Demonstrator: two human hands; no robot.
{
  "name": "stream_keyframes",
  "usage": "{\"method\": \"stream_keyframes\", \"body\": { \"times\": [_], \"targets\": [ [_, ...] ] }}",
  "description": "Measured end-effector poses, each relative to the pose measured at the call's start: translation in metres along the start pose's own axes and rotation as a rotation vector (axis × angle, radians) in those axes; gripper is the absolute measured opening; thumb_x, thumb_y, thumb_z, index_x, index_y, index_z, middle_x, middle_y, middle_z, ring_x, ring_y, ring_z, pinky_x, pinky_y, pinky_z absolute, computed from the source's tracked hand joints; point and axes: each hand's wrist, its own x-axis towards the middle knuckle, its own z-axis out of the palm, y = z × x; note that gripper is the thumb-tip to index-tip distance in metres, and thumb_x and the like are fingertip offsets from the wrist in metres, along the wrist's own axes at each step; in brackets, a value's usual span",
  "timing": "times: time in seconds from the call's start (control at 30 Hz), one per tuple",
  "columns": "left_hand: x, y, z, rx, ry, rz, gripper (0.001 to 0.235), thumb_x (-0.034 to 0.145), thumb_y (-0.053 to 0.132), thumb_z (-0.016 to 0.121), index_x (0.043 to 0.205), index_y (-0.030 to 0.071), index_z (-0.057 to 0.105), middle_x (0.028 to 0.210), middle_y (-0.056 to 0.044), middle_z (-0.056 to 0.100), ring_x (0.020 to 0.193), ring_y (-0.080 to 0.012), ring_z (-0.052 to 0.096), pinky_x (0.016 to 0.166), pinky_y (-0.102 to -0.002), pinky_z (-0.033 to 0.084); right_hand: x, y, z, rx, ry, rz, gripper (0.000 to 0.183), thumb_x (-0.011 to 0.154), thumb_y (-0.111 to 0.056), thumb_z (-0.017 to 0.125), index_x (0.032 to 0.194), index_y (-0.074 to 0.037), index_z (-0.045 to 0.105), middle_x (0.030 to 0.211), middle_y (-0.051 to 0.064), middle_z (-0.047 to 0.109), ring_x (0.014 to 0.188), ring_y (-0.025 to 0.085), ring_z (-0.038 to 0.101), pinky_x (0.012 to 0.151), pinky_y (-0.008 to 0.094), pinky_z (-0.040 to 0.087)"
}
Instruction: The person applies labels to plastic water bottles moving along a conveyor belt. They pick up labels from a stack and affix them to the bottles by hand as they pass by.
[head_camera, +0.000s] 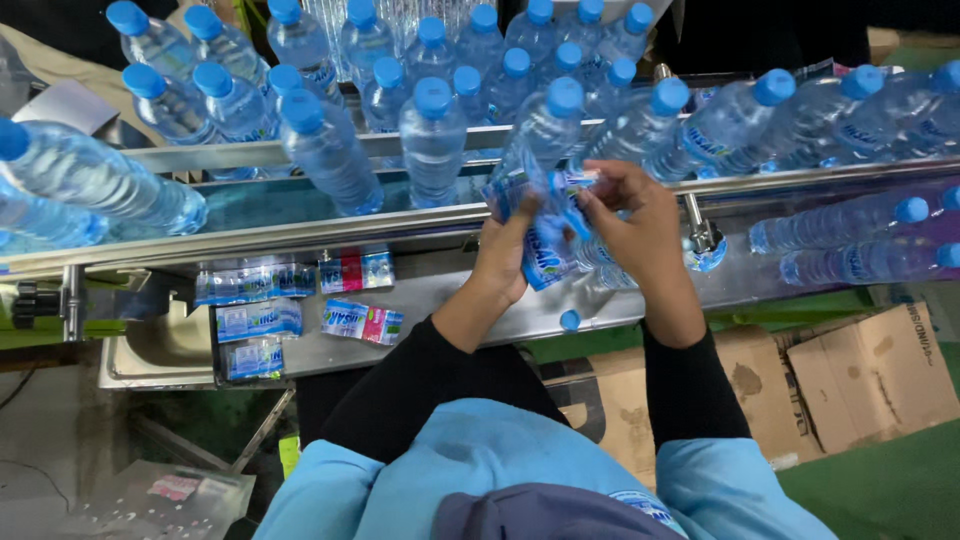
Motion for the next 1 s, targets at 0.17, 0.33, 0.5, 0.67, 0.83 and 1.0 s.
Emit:
{"method": "stream_keyframes", "body": {
  "times": [0.17, 0.33, 0.5, 0.67, 0.83, 1.0],
  "targets": [
    [0.002, 0.000, -0.003, 0.023, -0.051, 0.016, 0.023, 0.081, 0.010, 0.090, 0.098, 0.005, 0.076, 0.090, -0.016, 0.076, 0.082, -0.0347, 0.077, 0.071, -0.049, 0.063, 0.001, -0.032, -0.007, 0.006, 0.071, -0.045, 0.008, 0.093, 0.001, 0.080, 0.098, -0.003, 0.076, 0.101, 0.015, 0.072, 0.079, 0.028, 0.074, 0.077, 0.037, 0.060],
    [0.000, -0.008, 0.001, 0.006, -0.067, -0.077, 0.025, 0.080, 0.010, 0.090, 0.100, 0.005, 0.077, 0.090, -0.016, 0.077, 0.081, -0.0342, 0.078, 0.071, -0.049, 0.064, 0.003, -0.013, -0.013, 0.565, 0.072, 0.155, 0.009, 0.091, -0.001, 0.078, 0.097, -0.002, 0.071, 0.082, 0.005, 0.067, 0.071, 0.010, 0.065, 0.069, 0.025, 0.055],
    [-0.009, 0.002, 0.010, -0.036, -0.200, -0.143, 0.024, 0.080, 0.008, 0.085, 0.101, 0.006, 0.073, 0.090, -0.012, 0.076, 0.082, -0.0311, 0.077, 0.087, -0.047, 0.063, 0.053, 0.030, -0.075, -0.616, 0.408, -0.394, 0.014, 0.100, 0.009, 0.071, 0.096, -0.004, 0.067, 0.088, 0.009, 0.065, 0.076, 0.023, 0.059, 0.067, 0.034, 0.044],
    [-0.019, 0.009, 0.019, 0.154, 0.055, -0.161, 0.061, 0.066, 0.018, 0.088, 0.123, 0.008, 0.069, 0.119, -0.013, 0.076, 0.110, -0.0308, 0.073, 0.102, -0.049, 0.057, 0.064, 0.006, -0.098, -0.534, 0.029, -0.317, 0.012, 0.111, 0.013, 0.066, 0.114, 0.002, 0.072, 0.090, 0.011, 0.065, 0.067, 0.017, 0.049, 0.061, 0.033, 0.038],
    [-0.026, 0.011, 0.032, 0.114, 0.047, -0.191, 0.074, 0.064, 0.018, 0.086, 0.133, 0.007, 0.063, 0.126, -0.016, 0.072, 0.113, -0.0349, 0.071, 0.099, -0.051, 0.059, 0.075, 0.011, -0.102, -0.576, 0.025, -0.444, 0.014, 0.110, 0.007, 0.083, 0.101, 0.003, 0.072, 0.095, 0.014, 0.061, 0.083, 0.024, 0.053, 0.072, 0.037, 0.042],
    [-0.010, -0.013, 0.015, 0.071, -0.095, -0.133, 0.047, 0.070, 0.014, 0.089, 0.114, 0.006, 0.075, 0.115, -0.014, 0.076, 0.109, -0.0310, 0.072, 0.100, -0.048, 0.059, 0.095, 0.056, -0.096, -0.689, 0.275, -0.752, 0.030, 0.097, 0.001, 0.106, 0.104, 0.001, 0.077, 0.133, 0.021, 0.053, 0.127, 0.041, 0.051, 0.100, 0.063, 0.047]
  ]
}}
